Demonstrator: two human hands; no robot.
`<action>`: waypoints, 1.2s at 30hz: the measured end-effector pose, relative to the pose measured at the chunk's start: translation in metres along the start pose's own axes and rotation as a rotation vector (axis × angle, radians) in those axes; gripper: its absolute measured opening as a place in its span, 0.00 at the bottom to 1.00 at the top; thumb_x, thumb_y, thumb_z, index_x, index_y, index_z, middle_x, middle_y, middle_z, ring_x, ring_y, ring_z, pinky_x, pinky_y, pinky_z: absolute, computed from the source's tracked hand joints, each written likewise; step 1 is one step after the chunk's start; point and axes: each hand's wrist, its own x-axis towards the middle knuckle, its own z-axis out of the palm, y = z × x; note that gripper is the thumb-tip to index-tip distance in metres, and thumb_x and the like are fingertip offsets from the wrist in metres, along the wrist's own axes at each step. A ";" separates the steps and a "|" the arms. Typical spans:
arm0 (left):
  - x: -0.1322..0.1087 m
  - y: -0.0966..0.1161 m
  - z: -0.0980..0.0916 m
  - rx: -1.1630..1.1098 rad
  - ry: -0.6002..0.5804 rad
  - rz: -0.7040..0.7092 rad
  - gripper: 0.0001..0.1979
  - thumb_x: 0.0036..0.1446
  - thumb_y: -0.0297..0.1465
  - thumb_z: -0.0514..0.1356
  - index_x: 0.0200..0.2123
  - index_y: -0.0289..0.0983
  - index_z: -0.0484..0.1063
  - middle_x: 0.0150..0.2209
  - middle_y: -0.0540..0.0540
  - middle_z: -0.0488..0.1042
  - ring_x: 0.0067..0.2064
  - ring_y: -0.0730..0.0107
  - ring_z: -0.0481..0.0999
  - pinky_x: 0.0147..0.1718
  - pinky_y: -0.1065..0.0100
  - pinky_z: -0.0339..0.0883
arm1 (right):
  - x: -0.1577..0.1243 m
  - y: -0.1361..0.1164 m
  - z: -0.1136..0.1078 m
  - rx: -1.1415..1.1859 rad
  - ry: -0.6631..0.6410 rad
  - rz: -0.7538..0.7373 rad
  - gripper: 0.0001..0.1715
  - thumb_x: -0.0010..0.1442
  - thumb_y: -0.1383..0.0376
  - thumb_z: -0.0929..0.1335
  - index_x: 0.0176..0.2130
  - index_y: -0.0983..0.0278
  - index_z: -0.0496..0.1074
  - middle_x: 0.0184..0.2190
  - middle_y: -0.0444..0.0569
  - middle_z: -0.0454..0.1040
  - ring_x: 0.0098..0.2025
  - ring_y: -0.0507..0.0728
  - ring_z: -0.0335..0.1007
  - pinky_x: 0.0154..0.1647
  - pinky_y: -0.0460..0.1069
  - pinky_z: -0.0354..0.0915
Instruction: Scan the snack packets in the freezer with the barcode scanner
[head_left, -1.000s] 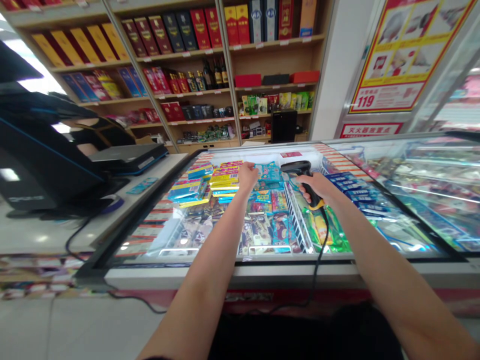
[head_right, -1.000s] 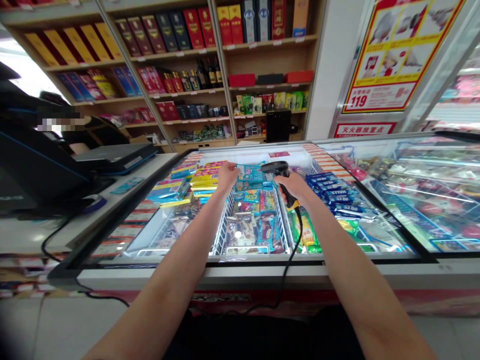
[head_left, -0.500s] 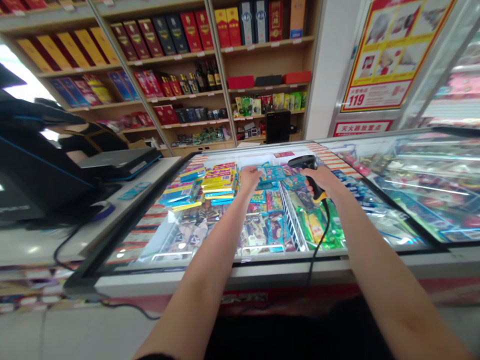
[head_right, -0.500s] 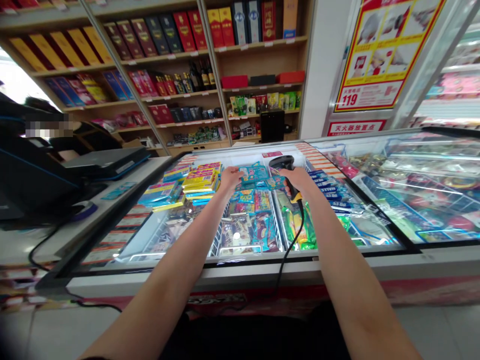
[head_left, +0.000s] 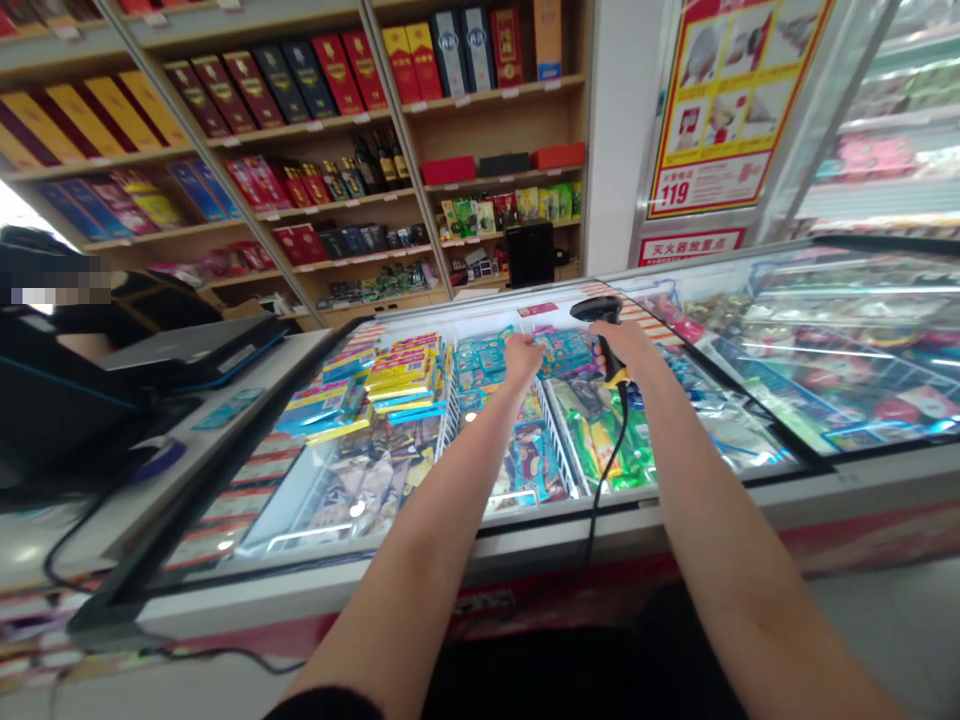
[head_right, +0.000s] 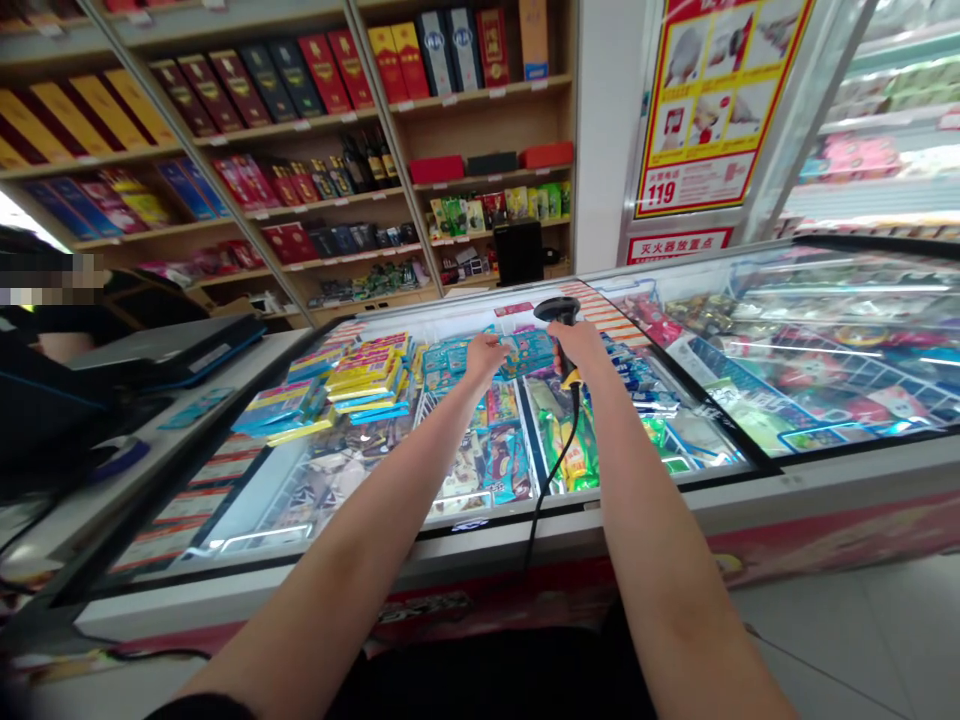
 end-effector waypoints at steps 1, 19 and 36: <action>-0.001 0.000 0.000 0.072 0.019 0.026 0.11 0.49 0.25 0.62 0.39 0.34 0.74 0.34 0.45 0.78 0.40 0.63 0.79 0.40 0.67 0.69 | 0.000 0.000 0.001 0.005 0.003 0.002 0.08 0.57 0.67 0.69 0.28 0.64 0.66 0.15 0.44 0.66 0.14 0.52 0.60 0.13 0.48 0.61; -0.009 -0.012 -0.017 0.505 0.135 0.163 0.16 0.58 0.33 0.60 0.50 0.37 0.69 0.54 0.36 0.70 0.58 0.52 0.68 0.53 0.59 0.60 | -0.009 -0.004 0.006 0.002 0.000 -0.009 0.07 0.57 0.67 0.68 0.28 0.63 0.66 0.13 0.44 0.63 0.15 0.53 0.60 0.13 0.47 0.60; -0.005 -0.040 -0.077 0.474 0.133 0.074 0.26 0.56 0.29 0.63 0.58 0.33 0.65 0.57 0.33 0.71 0.58 0.56 0.71 0.53 0.65 0.62 | -0.011 0.020 0.045 -0.240 -0.170 -0.091 0.16 0.57 0.65 0.70 0.23 0.62 0.63 0.12 0.44 0.64 0.12 0.52 0.60 0.12 0.46 0.58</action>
